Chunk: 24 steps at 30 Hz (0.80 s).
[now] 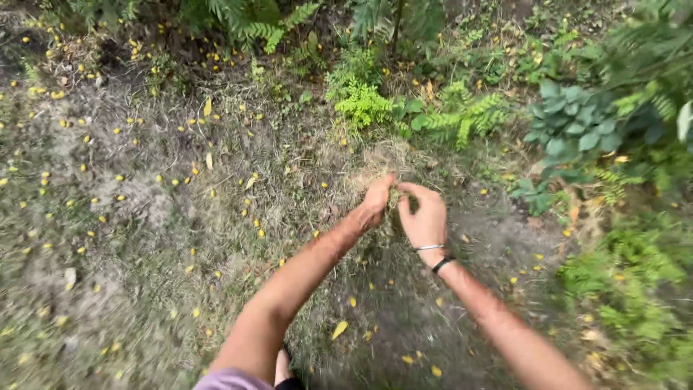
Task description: Gathering dry grass and weeds from the ground into a pile.
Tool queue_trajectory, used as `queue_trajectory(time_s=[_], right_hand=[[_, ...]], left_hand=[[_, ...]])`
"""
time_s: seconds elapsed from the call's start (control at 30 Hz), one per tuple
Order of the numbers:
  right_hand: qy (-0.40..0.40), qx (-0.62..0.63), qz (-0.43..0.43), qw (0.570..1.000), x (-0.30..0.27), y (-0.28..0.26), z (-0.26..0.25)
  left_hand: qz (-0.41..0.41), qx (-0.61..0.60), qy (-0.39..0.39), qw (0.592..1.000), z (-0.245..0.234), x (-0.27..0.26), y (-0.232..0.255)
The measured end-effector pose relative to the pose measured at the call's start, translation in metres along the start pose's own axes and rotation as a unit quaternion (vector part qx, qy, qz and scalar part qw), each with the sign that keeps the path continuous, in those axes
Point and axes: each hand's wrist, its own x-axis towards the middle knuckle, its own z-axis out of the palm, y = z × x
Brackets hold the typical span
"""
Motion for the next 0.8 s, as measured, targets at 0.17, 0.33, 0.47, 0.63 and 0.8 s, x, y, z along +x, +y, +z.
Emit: queue_trajectory(time_s=[0.17,0.33,0.47,0.63,0.8], right_hand=[[0.087,0.341,0.303,0.886,-0.011,-0.032,-0.033],[0.116,0.547,0.511,0.653,-0.019,-0.156,-0.098],[0.107,0.692,0.340,0.627,-0.003,-0.243,-0.147],[0.144,0.545,0.323,0.760,-0.010,-0.425,-0.224],[0.100,0.554,0.376,0.736,-0.003,-0.601,-0.292]], left_hand=[[-0.047,-0.140,0.038,0.988,0.071,-0.122,0.105],[-0.035,-0.174,0.064,0.982,0.121,-0.238,0.218],[0.118,-0.059,0.120,0.984,0.144,-0.291,0.254],[0.176,0.061,0.227,0.956,0.145,-0.407,0.349],[0.429,0.478,0.355,0.679,0.113,-0.471,0.393]])
